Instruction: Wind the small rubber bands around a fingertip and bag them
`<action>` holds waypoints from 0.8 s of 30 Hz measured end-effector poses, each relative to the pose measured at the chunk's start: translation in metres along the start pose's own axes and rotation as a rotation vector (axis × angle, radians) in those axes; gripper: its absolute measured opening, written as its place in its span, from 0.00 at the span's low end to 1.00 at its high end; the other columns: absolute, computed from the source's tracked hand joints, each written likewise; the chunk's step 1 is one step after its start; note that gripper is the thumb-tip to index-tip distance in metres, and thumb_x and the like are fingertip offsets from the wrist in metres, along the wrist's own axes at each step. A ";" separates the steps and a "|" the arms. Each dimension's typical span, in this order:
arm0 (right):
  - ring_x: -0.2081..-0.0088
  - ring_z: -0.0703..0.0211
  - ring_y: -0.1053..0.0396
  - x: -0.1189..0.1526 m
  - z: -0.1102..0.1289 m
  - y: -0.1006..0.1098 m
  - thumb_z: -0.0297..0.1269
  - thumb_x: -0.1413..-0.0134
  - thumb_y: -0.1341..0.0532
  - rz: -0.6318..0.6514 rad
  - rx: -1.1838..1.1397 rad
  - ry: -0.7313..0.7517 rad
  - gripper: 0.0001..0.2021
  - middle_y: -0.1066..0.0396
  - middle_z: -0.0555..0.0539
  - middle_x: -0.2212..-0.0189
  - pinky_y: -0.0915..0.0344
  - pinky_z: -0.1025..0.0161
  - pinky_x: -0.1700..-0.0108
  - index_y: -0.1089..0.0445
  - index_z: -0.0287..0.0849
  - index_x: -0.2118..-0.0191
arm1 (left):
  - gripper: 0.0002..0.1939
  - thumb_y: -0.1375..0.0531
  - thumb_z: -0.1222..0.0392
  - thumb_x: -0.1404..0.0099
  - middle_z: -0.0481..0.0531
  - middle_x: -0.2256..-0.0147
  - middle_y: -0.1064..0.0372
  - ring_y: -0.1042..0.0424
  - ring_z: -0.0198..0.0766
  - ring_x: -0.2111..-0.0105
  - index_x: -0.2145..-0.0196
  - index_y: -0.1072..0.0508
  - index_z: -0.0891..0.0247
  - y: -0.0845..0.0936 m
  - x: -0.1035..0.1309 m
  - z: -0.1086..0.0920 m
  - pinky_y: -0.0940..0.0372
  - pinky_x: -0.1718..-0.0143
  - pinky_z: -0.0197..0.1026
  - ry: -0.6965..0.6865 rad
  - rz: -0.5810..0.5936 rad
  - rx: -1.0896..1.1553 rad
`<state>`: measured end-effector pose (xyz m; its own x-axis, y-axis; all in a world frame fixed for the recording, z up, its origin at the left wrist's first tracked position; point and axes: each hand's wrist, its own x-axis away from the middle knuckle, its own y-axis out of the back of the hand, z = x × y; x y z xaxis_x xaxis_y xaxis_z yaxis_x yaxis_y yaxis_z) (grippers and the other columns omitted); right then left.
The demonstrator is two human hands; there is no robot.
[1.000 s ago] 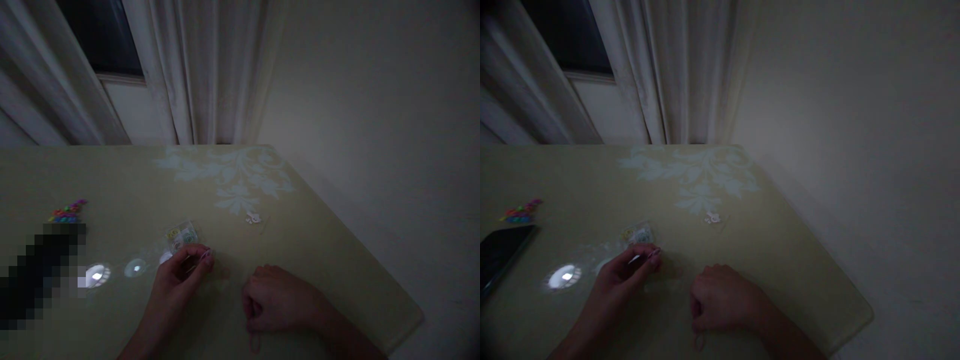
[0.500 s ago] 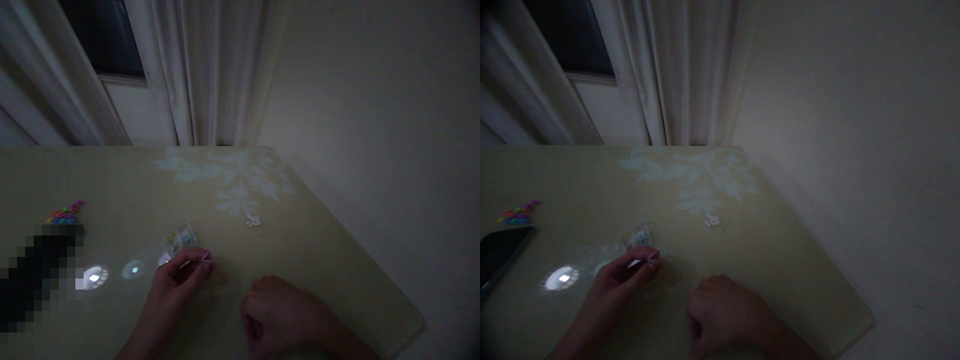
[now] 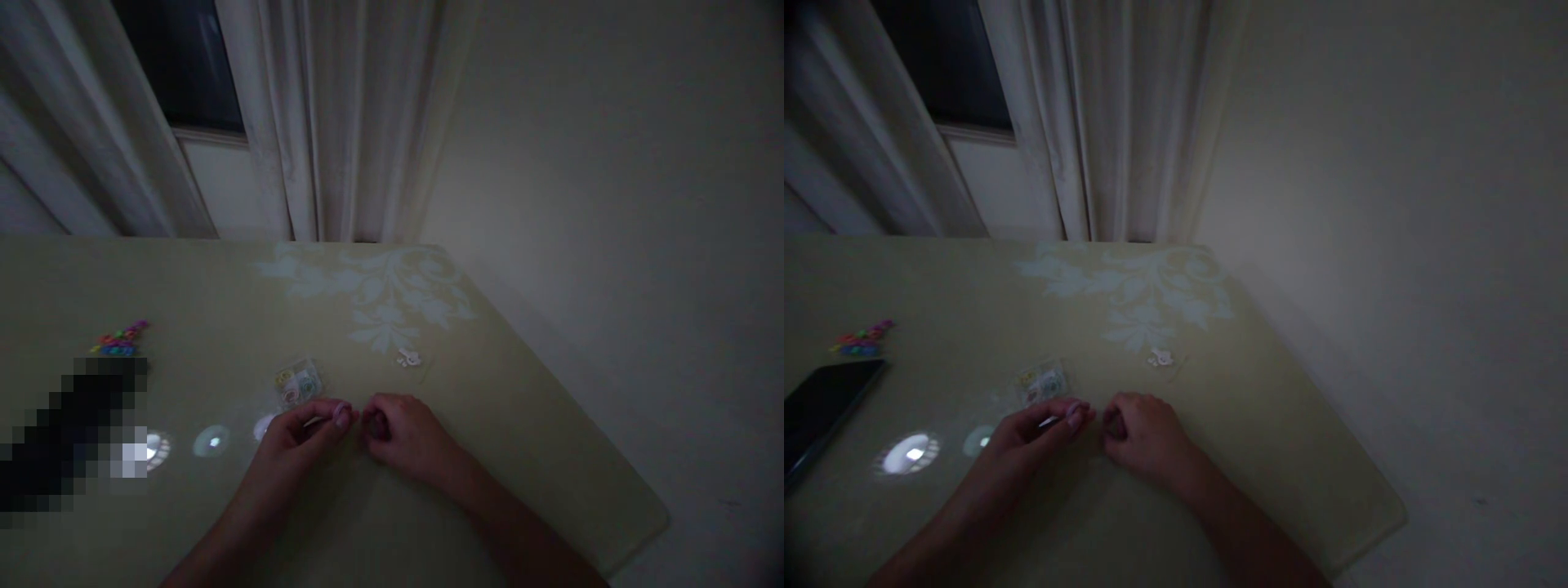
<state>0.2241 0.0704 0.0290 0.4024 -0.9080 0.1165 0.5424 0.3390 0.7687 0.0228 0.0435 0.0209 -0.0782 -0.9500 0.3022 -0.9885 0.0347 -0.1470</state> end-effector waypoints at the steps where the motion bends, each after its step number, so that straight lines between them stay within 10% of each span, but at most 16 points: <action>1: 0.69 0.60 0.29 0.001 0.001 0.000 0.32 0.49 0.31 0.014 0.028 -0.006 0.08 0.22 0.51 0.70 0.42 0.66 0.65 0.21 0.43 0.61 | 0.16 0.26 0.44 0.45 0.54 0.60 0.18 0.21 0.44 0.59 0.67 0.15 0.58 0.001 -0.001 -0.001 0.30 0.58 0.39 -0.054 -0.007 -0.026; 7: 0.65 0.53 0.28 0.006 0.007 -0.007 0.36 0.43 0.34 0.019 0.308 0.048 0.06 0.22 0.43 0.65 0.44 0.62 0.65 0.25 0.40 0.61 | 0.13 0.27 0.46 0.47 0.52 0.69 0.20 0.23 0.42 0.66 0.71 0.14 0.58 0.012 -0.002 -0.018 0.31 0.63 0.39 -0.154 -0.033 -0.239; 15: 0.74 0.64 0.40 0.004 0.005 -0.010 0.37 0.39 0.40 -0.232 -0.341 0.198 0.04 0.36 0.55 0.75 0.48 0.67 0.71 0.35 0.43 0.64 | 0.17 0.29 0.43 0.48 0.55 0.69 0.17 0.19 0.47 0.67 0.69 0.15 0.60 -0.006 0.002 -0.023 0.28 0.65 0.43 -0.135 0.019 -0.304; 24: 0.75 0.65 0.42 0.002 0.008 -0.018 0.39 0.37 0.38 -0.374 -0.434 0.229 0.06 0.41 0.57 0.77 0.47 0.66 0.72 0.29 0.42 0.59 | 0.22 0.40 0.38 0.37 0.55 0.69 0.19 0.19 0.45 0.67 0.65 0.21 0.61 0.004 -0.005 -0.038 0.26 0.64 0.44 -0.270 0.048 -0.597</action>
<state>0.2094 0.0607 0.0204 0.2489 -0.9252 -0.2863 0.9088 0.1209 0.3993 0.0142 0.0598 0.0546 -0.1659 -0.9849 0.0502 -0.8927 0.1716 0.4168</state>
